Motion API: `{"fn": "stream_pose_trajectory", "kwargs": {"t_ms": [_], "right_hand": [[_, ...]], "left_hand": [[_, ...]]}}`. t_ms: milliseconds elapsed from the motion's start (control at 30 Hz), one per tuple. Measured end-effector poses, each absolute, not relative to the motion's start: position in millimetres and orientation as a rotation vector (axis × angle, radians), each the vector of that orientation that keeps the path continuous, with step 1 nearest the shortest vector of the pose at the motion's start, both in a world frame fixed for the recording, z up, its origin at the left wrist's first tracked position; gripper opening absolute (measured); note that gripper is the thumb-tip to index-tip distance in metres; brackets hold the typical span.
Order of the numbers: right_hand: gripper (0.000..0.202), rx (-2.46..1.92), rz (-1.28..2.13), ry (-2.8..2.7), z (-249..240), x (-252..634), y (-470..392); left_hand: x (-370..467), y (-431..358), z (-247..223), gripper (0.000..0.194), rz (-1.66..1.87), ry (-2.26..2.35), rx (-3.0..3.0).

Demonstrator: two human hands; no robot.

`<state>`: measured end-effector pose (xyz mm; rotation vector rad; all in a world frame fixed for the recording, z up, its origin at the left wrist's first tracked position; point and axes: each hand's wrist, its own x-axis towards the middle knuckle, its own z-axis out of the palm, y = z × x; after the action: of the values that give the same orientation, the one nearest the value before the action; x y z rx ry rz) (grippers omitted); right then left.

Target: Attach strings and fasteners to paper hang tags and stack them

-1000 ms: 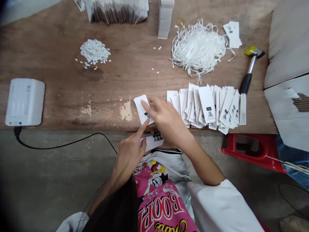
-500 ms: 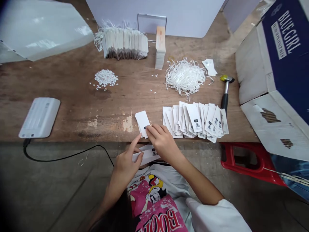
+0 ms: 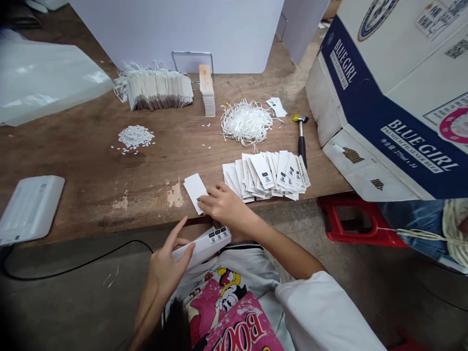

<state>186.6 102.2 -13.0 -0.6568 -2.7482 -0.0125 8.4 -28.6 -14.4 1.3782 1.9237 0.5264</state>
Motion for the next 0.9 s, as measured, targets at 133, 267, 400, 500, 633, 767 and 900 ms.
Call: {"fn": "stream_pose_trajectory", "kwargs": {"t_ms": [133, 267, 400, 500, 633, 767, 900], "right_hand": [[0.02, -0.622, 0.042, -2.736, -7, 187, 109], [0.022, -0.708, 0.06, -2.519, -2, 195, 111], [0.028, -0.891, 0.025, -2.129, 7, 224, 99], [0.031, -1.125, -0.074, -1.906, 13, 258, 88], [0.024, -1.416, -0.201, -1.895, 12, 300, 78], [0.046, -1.478, -0.08, -2.149, 13, 310, 62], [0.057, -1.298, 0.212, -2.206, 20, 280, 35]], "left_hand": [[7, -30, -9, 0.055, 0.528, 1.911, 1.404], [6, -32, -7, 0.053, 0.531, 1.925, 1.391], [5, -35, -6, 0.05, 0.563, 1.953, 1.378], [4, -36, -6, 0.047, 0.574, 1.961, 1.365], [5, -34, -6, 0.044, 0.624, 1.929, 1.342], [8, -30, -4, 0.034, 0.66, 1.808, 1.339], [12, -28, 0, 0.02, 0.677, 1.694, 1.405]]}}
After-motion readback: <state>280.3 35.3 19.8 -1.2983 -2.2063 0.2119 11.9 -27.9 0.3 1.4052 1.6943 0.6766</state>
